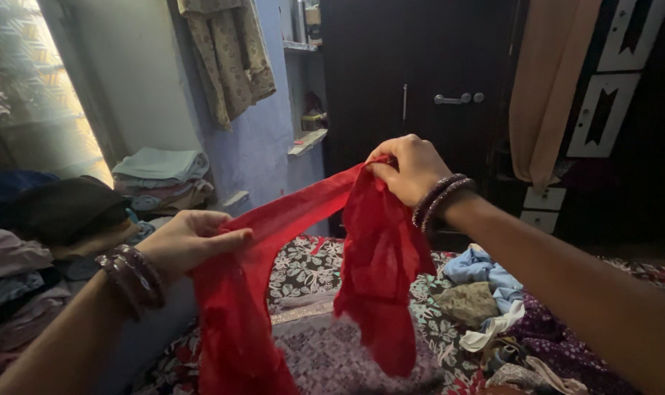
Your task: The person folds a red blouse on a bed, aligning the sleeves and smoothing the fabric, then places it on a stack of other folded garments.
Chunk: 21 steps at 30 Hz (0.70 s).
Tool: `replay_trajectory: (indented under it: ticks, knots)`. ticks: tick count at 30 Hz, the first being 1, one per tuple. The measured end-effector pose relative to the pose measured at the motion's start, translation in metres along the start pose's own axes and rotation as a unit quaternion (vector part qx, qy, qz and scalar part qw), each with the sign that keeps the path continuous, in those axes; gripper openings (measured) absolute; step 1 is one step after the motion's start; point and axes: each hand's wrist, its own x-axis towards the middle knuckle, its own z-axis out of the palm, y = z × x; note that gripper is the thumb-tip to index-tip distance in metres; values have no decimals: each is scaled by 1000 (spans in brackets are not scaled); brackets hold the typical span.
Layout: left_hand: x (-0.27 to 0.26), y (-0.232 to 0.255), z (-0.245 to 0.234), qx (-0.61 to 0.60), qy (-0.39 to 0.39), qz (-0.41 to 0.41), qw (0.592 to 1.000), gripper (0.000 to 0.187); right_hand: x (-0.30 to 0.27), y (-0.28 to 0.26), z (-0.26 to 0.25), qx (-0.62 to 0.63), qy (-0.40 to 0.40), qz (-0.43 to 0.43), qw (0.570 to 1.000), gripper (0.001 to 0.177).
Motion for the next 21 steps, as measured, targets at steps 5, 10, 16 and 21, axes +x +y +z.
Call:
replay_trajectory:
  ticks: [5, 10, 16, 21]
  knots:
    - [-7, -7, -12, 194, 13, -70, 978, 32, 0, 8, 4, -12, -11, 53, 998, 18]
    - [-2, -9, -9, 231, 129, 34, 964, 30, -2, 11, 5, -14, 1, 50, 999, 19]
    - [-3, -11, 21, 122, 202, 65, 970, 28, -5, 21, 2, -3, 12, 38, 999, 19]
    - [-8, -6, 40, 185, 263, 135, 937, 27, -7, 32, 0, 2, 9, 53, 999, 19]
